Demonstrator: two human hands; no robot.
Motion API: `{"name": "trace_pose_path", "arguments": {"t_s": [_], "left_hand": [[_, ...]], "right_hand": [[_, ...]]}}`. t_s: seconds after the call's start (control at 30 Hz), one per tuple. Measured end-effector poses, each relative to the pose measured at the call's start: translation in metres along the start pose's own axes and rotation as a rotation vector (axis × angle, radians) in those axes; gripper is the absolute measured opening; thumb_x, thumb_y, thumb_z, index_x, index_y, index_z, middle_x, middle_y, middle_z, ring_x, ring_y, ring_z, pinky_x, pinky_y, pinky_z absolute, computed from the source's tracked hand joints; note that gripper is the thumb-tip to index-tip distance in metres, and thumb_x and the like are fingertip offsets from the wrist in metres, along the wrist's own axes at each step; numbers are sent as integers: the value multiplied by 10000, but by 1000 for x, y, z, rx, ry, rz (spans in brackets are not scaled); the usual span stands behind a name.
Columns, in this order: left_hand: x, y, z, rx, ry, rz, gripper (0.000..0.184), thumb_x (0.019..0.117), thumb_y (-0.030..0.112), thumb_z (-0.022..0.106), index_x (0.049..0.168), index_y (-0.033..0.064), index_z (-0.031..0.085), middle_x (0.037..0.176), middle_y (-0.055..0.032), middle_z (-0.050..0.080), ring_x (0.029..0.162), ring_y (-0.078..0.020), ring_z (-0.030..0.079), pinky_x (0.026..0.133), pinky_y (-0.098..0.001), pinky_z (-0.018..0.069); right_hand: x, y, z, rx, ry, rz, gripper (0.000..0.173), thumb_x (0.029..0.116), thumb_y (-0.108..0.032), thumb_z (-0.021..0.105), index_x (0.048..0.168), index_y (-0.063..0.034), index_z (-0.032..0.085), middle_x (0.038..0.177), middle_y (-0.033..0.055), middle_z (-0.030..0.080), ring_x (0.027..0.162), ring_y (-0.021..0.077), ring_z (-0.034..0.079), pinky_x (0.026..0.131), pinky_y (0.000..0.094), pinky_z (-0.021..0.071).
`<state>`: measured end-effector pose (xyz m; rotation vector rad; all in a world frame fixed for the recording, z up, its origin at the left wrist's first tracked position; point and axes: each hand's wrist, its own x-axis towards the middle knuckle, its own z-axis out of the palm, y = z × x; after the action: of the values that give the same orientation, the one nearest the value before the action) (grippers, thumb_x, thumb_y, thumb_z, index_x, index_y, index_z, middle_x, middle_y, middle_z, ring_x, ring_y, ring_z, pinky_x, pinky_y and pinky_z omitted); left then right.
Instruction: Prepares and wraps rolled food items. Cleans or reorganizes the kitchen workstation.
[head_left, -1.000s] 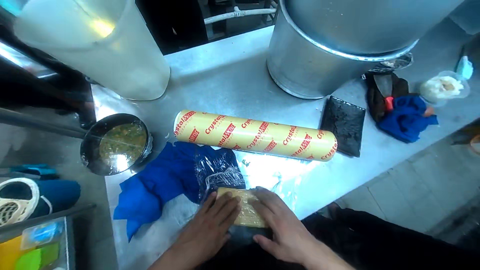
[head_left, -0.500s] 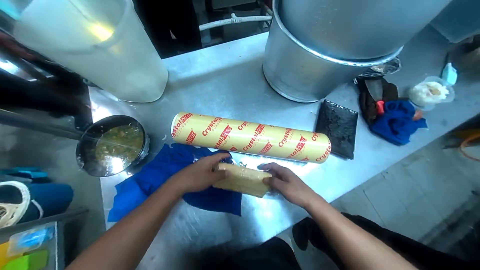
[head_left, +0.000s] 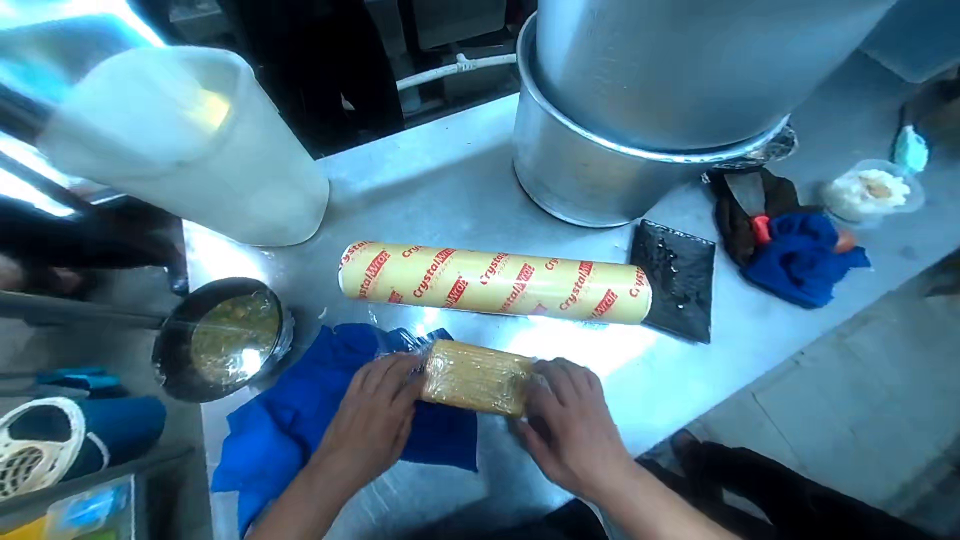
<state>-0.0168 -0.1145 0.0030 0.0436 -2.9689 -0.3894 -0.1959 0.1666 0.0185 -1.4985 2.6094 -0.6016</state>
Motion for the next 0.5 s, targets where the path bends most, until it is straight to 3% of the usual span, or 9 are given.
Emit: {"name": "trace_pose_path", "arguments": {"t_s": [0.07,0.13,0.33,0.4,0.5], "left_hand": [[-7,-14,8,28,-11,-17,348,993,271,501,1270,150,672,1383,-106,617,1335,-322,551,1067,-539,483],[-5,-21,8,42,2,-9,341,1040,286,460,1258,152,685,1346,-85,644,1311,-298,573,1056,-504,498],[2,-21,10,62,115,52,283,1008,114,475,1141,107,725,1195,-56,720,1176,-266,662,994,-465,547],[2,-22,6,31,166,81,276,1022,119,466,1121,108,723,1160,-56,730,1147,-251,677,985,-450,554],[4,-19,-7,-6,229,134,261,1036,142,460,1098,120,712,1104,-50,731,1086,-226,685,949,-427,555]], "right_hand": [[-19,11,23,-42,-38,-12,489,896,-426,605,1340,-225,645,1408,105,598,1294,333,555,1042,575,453],[-28,31,36,-37,31,-39,436,971,-329,531,1386,-242,633,1396,109,613,1273,306,586,1035,523,494],[-16,65,32,42,143,-209,331,1016,-196,478,1235,-136,718,1136,52,736,1049,197,699,918,376,582],[-11,73,25,136,125,-183,341,1027,-207,440,1206,-129,720,1058,42,745,985,178,704,881,360,581],[-1,78,-1,431,-60,-5,331,1063,-206,434,1184,-106,725,1079,54,752,1027,142,710,944,362,574]]}}
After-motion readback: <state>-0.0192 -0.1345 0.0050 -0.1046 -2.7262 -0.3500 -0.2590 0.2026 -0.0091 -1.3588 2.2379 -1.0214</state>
